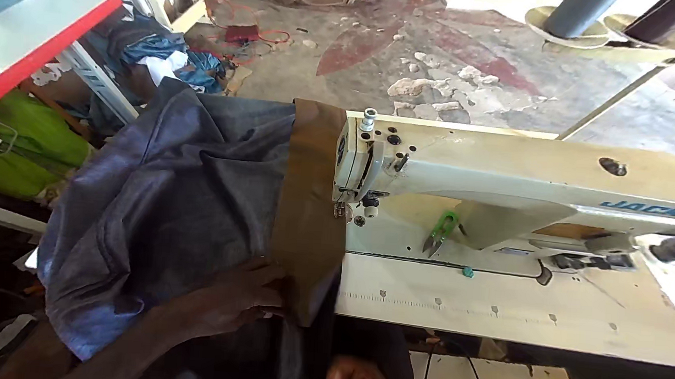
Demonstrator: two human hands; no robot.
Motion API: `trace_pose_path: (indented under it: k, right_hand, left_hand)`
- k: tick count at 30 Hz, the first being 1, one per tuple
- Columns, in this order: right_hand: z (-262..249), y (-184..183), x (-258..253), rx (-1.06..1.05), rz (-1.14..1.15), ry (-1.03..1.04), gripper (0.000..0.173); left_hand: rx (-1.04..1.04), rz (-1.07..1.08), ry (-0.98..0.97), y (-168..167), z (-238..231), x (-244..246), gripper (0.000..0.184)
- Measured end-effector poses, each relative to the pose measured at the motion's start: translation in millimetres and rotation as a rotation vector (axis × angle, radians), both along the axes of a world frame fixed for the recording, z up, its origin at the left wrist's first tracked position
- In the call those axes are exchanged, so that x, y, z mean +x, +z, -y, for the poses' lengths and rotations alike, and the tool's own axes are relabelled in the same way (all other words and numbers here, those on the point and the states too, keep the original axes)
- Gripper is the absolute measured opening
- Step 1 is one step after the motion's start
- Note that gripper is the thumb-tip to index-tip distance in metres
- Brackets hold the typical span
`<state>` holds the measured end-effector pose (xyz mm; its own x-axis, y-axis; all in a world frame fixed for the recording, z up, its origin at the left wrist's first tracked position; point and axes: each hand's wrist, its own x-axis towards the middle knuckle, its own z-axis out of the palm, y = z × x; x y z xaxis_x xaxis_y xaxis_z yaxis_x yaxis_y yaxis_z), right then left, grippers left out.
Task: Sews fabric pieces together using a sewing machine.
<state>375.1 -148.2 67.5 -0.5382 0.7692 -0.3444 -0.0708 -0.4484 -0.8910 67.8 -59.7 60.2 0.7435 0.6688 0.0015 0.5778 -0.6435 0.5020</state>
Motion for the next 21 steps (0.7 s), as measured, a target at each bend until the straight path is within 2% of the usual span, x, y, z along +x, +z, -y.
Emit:
trace_pose_path:
  k: [2, 3, 8, 12, 16, 18, 21]
  right_hand:
    - [-14, -24, 3, -0.072, 0.151, -0.130, 0.041]
    - [-19, -35, 4, -0.123, 0.146, -0.157, 0.044]
    - [-13, -60, -12, -0.196, -0.025, -0.342, 0.021]
    - [-3, -62, -10, -0.131, 0.036, -0.281, 0.017]
    - [-13, -61, 1, 0.011, 0.206, -0.205, 0.020]
    - [-19, -64, 4, 0.074, 0.232, -0.265, 0.023]
    - [-26, -73, 5, 0.153, 0.205, -0.354, 0.017]
  left_hand:
    - [0.102, 0.035, 0.033, -14, 11, -6, 0.026]
    - [0.131, 0.049, 0.054, -21, 15, -9, 0.029]
    - [0.203, 0.170, 0.137, -58, 23, -34, 0.031]
    - [0.238, 0.133, 0.133, -47, 16, -33, 0.028]
    - [0.254, 0.163, 0.093, -27, 10, -24, 0.027]
    - [0.242, 0.147, 0.086, -18, 6, -29, 0.029]
    - [0.221, 0.085, 0.076, -10, 1, -34, 0.031]
